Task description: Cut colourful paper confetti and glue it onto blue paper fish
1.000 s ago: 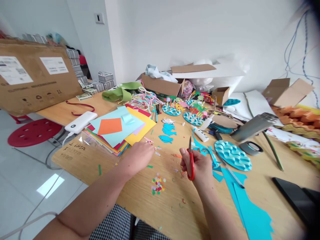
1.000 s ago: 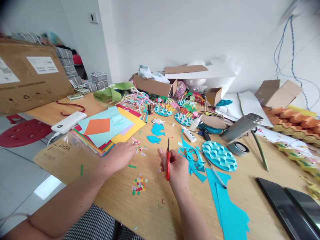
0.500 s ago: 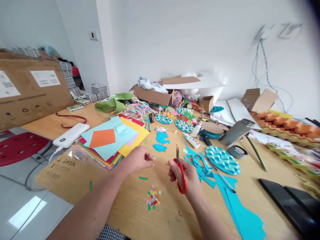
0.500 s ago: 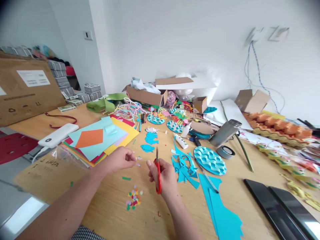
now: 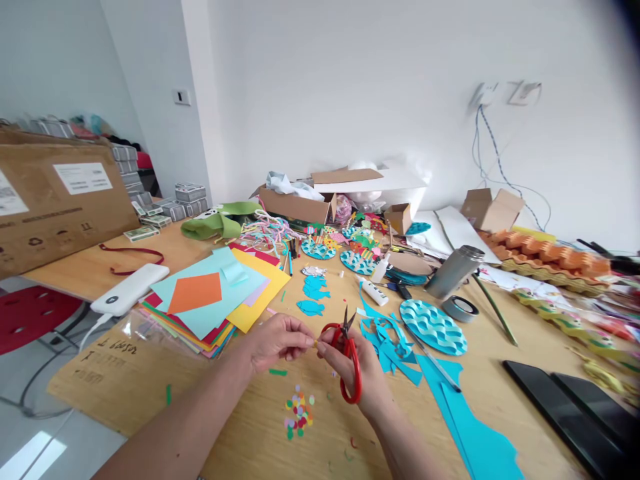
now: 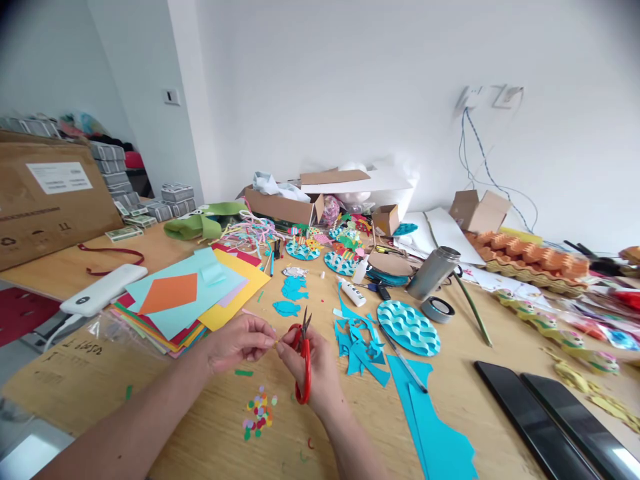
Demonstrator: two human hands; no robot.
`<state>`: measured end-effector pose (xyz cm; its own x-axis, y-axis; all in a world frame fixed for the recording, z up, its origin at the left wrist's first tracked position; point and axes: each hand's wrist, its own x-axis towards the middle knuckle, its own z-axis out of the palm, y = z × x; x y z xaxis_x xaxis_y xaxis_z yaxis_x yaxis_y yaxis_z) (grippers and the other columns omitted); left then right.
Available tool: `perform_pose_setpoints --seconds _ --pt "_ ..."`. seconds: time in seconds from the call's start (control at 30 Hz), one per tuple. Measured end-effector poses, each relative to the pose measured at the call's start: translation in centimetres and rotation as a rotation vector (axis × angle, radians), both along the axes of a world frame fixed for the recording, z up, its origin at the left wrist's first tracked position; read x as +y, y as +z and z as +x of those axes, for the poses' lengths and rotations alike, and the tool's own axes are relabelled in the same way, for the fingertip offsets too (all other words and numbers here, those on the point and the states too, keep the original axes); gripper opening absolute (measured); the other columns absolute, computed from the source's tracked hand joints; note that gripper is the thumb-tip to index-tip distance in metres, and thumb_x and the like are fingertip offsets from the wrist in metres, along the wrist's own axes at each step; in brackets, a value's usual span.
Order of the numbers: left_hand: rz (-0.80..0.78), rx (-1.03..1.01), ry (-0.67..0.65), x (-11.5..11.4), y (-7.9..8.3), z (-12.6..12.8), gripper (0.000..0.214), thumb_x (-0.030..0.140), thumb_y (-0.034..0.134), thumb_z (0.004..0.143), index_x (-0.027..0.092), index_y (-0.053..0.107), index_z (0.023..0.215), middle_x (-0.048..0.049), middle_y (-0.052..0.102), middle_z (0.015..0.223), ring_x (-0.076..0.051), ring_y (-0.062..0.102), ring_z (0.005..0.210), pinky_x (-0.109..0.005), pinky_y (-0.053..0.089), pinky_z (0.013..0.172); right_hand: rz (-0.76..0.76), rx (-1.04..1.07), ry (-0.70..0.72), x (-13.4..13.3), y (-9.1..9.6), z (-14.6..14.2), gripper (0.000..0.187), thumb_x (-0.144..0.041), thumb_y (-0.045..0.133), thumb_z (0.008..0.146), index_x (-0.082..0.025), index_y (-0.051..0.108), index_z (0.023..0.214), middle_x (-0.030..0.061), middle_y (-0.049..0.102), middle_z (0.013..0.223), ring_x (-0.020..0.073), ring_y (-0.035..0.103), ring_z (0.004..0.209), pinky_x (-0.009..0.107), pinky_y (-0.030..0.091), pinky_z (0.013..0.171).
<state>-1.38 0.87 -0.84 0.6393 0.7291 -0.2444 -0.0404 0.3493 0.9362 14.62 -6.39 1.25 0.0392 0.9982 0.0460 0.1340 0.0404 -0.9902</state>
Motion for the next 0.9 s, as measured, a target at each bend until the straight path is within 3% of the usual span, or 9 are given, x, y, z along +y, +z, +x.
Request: perform_pose_setpoints --seconds 0.23,0.37,0.63,0.9 --pt "0.012 -0.009 -0.035 -0.3 0.0 0.2 0.021 0.032 0.075 0.06 0.013 0.067 0.068 0.0047 0.054 0.051 -0.005 0.041 0.044 -0.02 0.026 0.044 0.011 0.013 -0.054 0.1 0.0 -0.2 0.035 -0.048 0.074 0.066 -0.018 0.058 0.071 -0.0016 0.056 0.062 0.0122 0.048 0.055 0.023 0.04 0.052" --pt "0.111 0.019 0.027 -0.6 -0.1 0.5 0.022 0.031 0.076 0.059 0.013 0.067 0.069 0.0033 0.057 0.058 -0.006 0.044 0.05 -0.021 0.03 0.047 0.007 -0.012 -0.065 0.2 -0.1 -0.1 0.037 -0.05 0.074 0.065 -0.017 0.057 0.069 -0.0008 0.056 0.061 0.0122 0.047 0.055 0.023 0.039 0.051" --pt "0.226 0.206 0.126 -0.7 0.0 1.0 0.021 0.034 0.07 0.06 0.014 0.064 0.063 0.005 0.052 0.052 -0.008 0.042 0.05 -0.022 0.029 0.048 0.07 -0.073 -0.16 1.0 -2.2 -0.1 0.034 -0.048 0.07 0.067 -0.019 0.053 0.067 -0.0003 0.054 0.062 0.0125 0.046 0.052 0.023 0.038 0.047" --pt "0.271 0.266 0.17 -1.0 0.7 1.3 0.018 0.033 0.068 0.061 0.015 0.063 0.059 0.0074 0.045 0.047 -0.008 0.037 0.047 -0.022 0.025 0.047 0.177 -0.246 -0.204 0.5 -1.9 -0.4 0.02 -0.036 0.064 0.075 -0.02 0.052 0.069 0.0011 0.056 0.067 0.0157 0.051 0.062 0.027 0.044 0.058"
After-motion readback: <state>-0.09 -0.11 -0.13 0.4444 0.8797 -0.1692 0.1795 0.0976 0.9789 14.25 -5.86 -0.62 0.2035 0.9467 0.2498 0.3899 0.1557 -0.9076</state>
